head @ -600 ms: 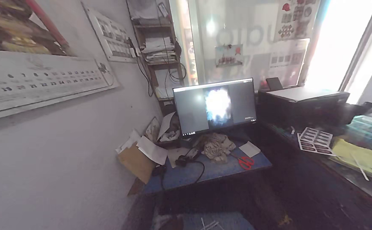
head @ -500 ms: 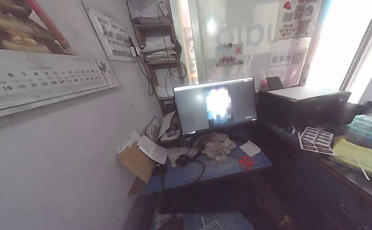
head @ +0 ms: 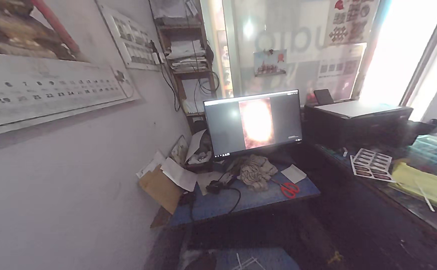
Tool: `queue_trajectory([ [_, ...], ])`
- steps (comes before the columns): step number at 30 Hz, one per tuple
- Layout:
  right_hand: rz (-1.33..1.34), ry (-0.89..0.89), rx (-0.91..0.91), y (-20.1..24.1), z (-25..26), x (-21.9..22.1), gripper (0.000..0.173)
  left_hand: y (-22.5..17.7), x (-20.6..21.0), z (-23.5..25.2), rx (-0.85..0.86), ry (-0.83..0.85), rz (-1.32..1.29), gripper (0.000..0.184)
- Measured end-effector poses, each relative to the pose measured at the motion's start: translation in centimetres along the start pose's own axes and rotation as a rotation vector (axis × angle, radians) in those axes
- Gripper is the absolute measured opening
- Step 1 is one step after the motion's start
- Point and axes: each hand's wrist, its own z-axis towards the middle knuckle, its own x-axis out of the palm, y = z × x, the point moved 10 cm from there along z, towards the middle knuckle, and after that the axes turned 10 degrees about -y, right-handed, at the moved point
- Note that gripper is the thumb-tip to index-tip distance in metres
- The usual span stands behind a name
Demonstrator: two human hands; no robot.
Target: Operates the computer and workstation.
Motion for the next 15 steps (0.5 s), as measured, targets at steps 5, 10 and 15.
queue_trajectory([
  [5, -0.009, 0.017, 0.015, 0.9, -0.1, -0.5, 0.056, 0.1, -0.2, -0.2, 0.062, -0.051, -0.024, 0.055],
  [10, 0.009, -0.095, -0.113, 0.4, 0.2, 0.2, 0.049, 0.1, -0.2, -0.3, 0.071, -0.087, -0.031, 0.054],
  [15, -0.035, -0.106, -0.095, -0.8, -0.1, 1.1, 0.052, 0.4, 0.5, -0.1, 0.068, -0.081, -0.010, 0.056],
])
